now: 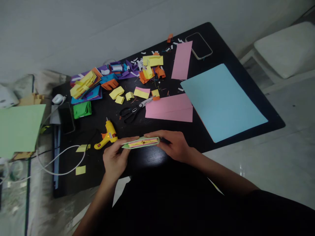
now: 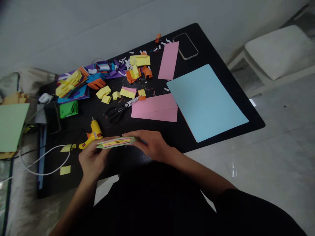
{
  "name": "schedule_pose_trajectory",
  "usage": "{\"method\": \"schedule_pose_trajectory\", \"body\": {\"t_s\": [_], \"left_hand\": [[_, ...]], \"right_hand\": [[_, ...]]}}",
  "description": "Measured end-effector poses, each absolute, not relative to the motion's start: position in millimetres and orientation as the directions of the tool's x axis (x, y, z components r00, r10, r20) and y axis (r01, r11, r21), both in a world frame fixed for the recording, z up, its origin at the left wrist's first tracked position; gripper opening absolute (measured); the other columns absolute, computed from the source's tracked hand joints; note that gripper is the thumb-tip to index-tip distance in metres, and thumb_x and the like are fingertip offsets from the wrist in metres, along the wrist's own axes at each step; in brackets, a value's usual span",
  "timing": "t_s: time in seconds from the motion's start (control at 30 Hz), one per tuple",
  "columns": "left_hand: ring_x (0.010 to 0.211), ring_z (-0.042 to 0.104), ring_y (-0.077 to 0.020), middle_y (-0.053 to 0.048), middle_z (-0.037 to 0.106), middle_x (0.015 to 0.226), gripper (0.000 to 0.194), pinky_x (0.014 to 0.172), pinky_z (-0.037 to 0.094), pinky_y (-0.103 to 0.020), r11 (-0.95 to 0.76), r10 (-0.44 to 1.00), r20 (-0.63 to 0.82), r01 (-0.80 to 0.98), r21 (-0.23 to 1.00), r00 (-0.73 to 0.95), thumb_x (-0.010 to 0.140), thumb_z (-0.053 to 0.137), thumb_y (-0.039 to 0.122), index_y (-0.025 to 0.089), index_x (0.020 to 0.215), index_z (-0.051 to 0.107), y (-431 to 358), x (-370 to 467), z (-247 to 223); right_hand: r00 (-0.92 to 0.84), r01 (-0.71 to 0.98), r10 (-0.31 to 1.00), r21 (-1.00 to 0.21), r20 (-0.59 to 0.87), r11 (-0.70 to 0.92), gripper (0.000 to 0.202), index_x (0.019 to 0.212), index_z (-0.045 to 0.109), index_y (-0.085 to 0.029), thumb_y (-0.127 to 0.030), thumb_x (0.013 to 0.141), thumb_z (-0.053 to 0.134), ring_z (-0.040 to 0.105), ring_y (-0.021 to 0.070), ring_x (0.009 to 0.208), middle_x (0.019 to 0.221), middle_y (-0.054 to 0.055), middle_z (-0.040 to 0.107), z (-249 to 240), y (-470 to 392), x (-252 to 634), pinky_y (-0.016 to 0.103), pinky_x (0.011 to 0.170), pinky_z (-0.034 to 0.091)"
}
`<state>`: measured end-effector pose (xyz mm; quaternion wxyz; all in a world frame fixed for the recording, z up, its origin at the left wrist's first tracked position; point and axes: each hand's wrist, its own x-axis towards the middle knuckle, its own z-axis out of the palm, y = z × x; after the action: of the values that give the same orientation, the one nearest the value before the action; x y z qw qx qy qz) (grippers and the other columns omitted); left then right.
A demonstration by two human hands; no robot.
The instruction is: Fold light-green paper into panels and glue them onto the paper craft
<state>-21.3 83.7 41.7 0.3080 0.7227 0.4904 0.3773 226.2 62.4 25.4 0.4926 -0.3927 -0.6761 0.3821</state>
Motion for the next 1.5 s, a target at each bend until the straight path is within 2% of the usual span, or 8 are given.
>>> {"method": "schedule_pose_trajectory", "body": {"t_s": [0.33,0.5,0.63,0.8,1.03,1.17,1.3,1.5], "left_hand": [[0.08,0.081,-0.0183,-0.002,0.084,0.089,0.011,0.074,0.066,-0.027,-0.364,0.93,0.272,0.542,0.758,0.245,0.094,0.074,0.025,0.024,0.1,0.083,85,-25,39],[0.064,0.075,-0.0144,0.0,0.082,0.078,0.008,0.061,0.061,-0.023,-0.351,0.936,0.294,0.557,0.753,0.192,0.09,0.078,0.03,0.023,0.09,0.082,85,-19,44],[0.057,0.07,-0.0119,0.002,0.079,0.072,0.01,0.058,0.059,-0.021,-0.303,0.952,0.276,0.535,0.789,0.133,0.083,0.084,0.028,0.021,0.079,0.078,83,-16,49],[0.061,0.072,-0.0131,0.002,0.078,0.072,0.008,0.06,0.061,-0.023,-0.236,0.972,0.198,0.486,0.841,0.13,0.085,0.083,0.029,0.022,0.088,0.08,81,-14,53],[0.063,0.068,-0.0121,0.001,0.074,0.072,0.018,0.062,0.057,-0.022,-0.248,0.968,0.233,0.461,0.852,0.09,0.086,0.083,0.035,0.02,0.081,0.074,92,-9,56],[0.058,0.062,-0.0097,0.003,0.068,0.065,0.019,0.057,0.052,-0.019,-0.211,0.977,0.199,0.416,0.884,0.073,0.085,0.081,0.032,0.019,0.076,0.07,92,-5,57],[0.06,0.063,-0.0105,0.003,0.069,0.066,0.012,0.058,0.053,-0.019,-0.118,0.992,0.094,0.35,0.929,0.083,0.083,0.081,0.027,0.02,0.078,0.073,88,-2,59],[0.063,0.071,-0.0136,-0.001,0.076,0.072,0.023,0.06,0.06,-0.022,0.383,0.916,-0.381,0.009,0.924,0.126,0.076,0.089,0.033,0.018,0.089,0.079,100,-3,60]], "right_hand": [[-0.193,0.191,0.914,-0.9,0.356,0.391,0.034,0.135,0.069,-0.028,-0.02,0.103,0.064,0.078,0.0177,0.113,0.128,0.002,0.08,25,61,227,0.031,0.099,0.064],[-0.108,0.133,0.854,-0.844,0.509,0.52,0.05,0.146,0.059,-0.029,-0.016,0.1,0.07,0.074,0.0198,0.122,0.134,0.006,0.076,35,64,226,0.037,0.105,0.062],[-0.086,0.123,0.869,-0.86,0.488,0.495,0.04,0.134,0.068,-0.029,-0.016,0.097,0.073,0.078,0.0171,0.107,0.124,0.002,0.08,41,69,230,0.03,0.092,0.066],[-0.038,0.101,0.931,-0.926,0.362,0.364,0.037,0.129,0.07,-0.029,-0.022,0.094,0.077,0.076,0.0122,0.08,0.111,-0.001,0.081,41,73,230,0.024,0.075,0.067],[-0.152,0.183,0.773,-0.751,0.616,0.635,0.042,0.137,0.065,-0.029,-0.008,0.101,0.064,0.074,0.0196,0.116,0.124,0.006,0.077,49,83,231,0.037,0.098,0.064],[-0.163,0.198,0.755,-0.728,0.635,0.656,0.04,0.136,0.068,-0.026,-0.007,0.101,0.062,0.074,0.021,0.114,0.122,0.009,0.077,54,86,233,0.038,0.096,0.064],[-0.115,0.182,0.849,-0.83,0.515,0.528,0.031,0.126,0.073,-0.026,-0.012,0.099,0.068,0.076,0.0197,0.104,0.115,0.006,0.079,54,84,234,0.036,0.091,0.065],[-0.098,-0.14,0.995,-0.99,-0.013,-0.027,0.042,0.137,0.063,-0.029,-0.033,0.096,0.075,0.077,0.0198,0.097,0.109,0.004,0.078,42,90,230,0.034,0.082,0.069]]}}
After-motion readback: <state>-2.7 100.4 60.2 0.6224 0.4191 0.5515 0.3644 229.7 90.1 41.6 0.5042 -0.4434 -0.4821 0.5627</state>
